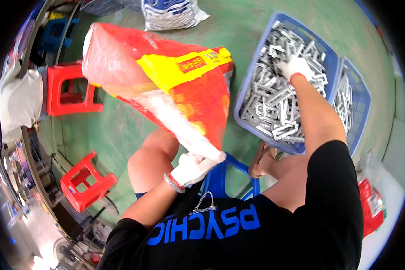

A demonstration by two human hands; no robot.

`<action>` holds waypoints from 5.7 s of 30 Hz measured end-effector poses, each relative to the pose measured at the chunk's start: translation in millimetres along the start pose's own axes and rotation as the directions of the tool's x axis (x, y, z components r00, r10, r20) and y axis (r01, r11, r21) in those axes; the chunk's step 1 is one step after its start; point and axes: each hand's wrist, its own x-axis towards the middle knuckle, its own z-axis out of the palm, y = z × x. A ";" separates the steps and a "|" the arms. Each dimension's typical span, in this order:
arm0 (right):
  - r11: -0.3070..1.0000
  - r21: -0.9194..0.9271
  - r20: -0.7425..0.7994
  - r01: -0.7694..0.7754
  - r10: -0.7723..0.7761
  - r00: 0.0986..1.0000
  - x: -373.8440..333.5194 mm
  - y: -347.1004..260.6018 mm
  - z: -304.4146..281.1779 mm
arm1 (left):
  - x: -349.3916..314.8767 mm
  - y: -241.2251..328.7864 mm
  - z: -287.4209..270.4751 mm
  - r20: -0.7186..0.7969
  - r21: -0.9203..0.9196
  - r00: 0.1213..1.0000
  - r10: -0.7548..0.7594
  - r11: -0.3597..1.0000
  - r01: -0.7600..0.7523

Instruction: The person picks up metal brackets from a blue basket, stacks them by hand, and places them into paper and plastic bags.

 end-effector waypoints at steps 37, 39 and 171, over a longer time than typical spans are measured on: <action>-0.250 0.968 -0.193 -0.003 -0.755 0.627 -430.4 38.7 -28.8 | -142.2 65.4 16.2 0.121 -0.826 0.941 0.315 0.558 -0.081; -0.349 0.936 -0.258 -0.035 -0.752 0.607 -431.9 39.2 -21.4 | -147.0 63.0 12.7 0.096 -0.828 0.931 0.353 0.547 -0.122; 0.675 0.614 0.081 -0.409 0.461 0.883 -34.2 53.4 28.0 | -86.4 102.2 -51.8 -0.625 -0.289 0.780 0.045 0.914 -0.284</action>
